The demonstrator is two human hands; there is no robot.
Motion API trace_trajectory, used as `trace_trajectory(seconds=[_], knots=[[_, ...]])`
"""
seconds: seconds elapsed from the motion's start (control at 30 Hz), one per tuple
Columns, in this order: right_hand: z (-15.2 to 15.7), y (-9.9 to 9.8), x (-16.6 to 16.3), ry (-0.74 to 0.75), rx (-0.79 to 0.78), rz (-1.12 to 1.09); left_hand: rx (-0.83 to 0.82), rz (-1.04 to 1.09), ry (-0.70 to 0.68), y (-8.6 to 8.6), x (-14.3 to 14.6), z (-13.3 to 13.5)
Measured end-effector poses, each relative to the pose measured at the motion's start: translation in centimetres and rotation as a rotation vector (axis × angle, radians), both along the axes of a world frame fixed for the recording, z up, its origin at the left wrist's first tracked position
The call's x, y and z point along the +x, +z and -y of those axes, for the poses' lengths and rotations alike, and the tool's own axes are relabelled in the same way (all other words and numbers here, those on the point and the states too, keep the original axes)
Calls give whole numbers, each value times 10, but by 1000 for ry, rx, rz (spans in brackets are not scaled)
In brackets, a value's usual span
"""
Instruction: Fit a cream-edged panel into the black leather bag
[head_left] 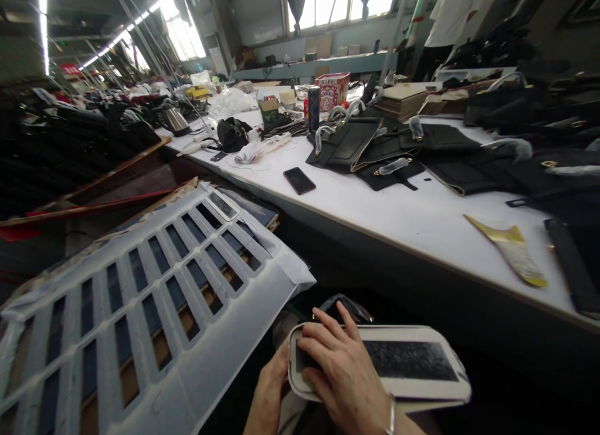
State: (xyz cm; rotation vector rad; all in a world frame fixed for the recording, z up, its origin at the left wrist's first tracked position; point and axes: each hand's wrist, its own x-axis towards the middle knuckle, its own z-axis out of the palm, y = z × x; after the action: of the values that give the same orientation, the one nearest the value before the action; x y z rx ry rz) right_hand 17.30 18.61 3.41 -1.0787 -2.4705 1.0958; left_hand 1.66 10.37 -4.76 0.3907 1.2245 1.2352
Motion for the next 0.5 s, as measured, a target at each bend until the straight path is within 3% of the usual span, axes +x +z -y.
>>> trace_trajectory(seconds=[0.17,0.37,0.5], knots=[[-1,1,-1,-11,-15,-7,-3,-148,-5,22,4,-8],[-3,8,-1,5,-76,53,37,-178,-89,18,1,-8],[0,-2,-1,-12,-7,6,40,-290,-164,16,-2,-9]])
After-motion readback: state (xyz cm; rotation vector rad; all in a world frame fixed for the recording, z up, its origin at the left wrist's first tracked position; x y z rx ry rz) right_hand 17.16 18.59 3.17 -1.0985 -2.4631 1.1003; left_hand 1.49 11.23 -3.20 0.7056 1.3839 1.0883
